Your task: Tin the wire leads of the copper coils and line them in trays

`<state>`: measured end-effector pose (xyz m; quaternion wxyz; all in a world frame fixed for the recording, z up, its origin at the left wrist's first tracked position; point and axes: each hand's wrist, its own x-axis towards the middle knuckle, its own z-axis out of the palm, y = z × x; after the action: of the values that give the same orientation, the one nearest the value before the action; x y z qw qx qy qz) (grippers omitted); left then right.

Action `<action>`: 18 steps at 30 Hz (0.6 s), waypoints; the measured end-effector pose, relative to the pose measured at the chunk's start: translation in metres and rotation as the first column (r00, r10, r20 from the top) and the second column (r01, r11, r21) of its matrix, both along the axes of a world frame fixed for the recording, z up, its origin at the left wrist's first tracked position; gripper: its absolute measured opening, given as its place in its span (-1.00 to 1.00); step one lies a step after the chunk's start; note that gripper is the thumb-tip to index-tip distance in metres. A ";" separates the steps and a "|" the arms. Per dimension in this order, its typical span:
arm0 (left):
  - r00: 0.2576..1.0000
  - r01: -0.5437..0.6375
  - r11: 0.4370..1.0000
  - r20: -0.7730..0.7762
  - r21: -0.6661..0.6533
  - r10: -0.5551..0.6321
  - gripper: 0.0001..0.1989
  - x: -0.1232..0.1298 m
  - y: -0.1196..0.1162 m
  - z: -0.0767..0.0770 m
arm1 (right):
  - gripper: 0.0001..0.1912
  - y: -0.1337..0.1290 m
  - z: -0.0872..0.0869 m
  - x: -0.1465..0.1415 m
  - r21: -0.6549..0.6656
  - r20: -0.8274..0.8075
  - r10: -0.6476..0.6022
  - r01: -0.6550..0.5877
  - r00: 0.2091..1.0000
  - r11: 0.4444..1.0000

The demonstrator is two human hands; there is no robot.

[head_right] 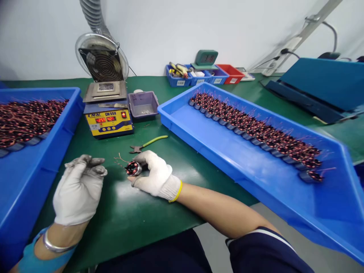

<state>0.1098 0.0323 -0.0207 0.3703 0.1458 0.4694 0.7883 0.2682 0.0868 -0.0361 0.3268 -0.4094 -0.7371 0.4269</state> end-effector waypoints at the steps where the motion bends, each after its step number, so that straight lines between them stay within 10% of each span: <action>1: 1.000 0.018 1.000 -0.011 -0.016 -0.018 -0.85 0.001 0.000 -0.001 | -0.58 0.001 0.001 -0.001 0.006 -0.041 -0.001 0.001 0.999 1.000; 5: 0.921 0.263 0.921 -0.208 -0.287 -0.328 -0.65 0.011 -0.004 -0.011 | -0.59 0.021 0.012 -0.017 -0.100 -0.212 -0.022 0.001 0.977 0.995; 9: 0.537 0.315 0.765 -0.559 -0.562 -0.632 -0.64 0.019 -0.008 -0.021 | -0.58 0.084 0.046 -0.051 0.002 -0.242 -0.036 0.037 0.970 0.999; 13: 0.186 0.257 0.716 -0.693 -0.649 -0.696 -0.65 0.018 -0.009 -0.022 | -0.65 0.158 0.092 -0.097 0.302 -0.063 -0.034 0.052 0.997 0.952; 18: -0.066 0.202 0.685 -0.707 -0.700 -0.704 -0.59 0.011 -0.008 -0.014 | -0.67 0.205 0.129 -0.152 0.422 0.264 -0.097 -0.025 0.960 0.906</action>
<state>0.1206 0.0244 -0.0349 0.2416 0.6924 0.6490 0.2027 0.1164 0.2914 0.0929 0.3084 -0.3987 -0.8426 0.1896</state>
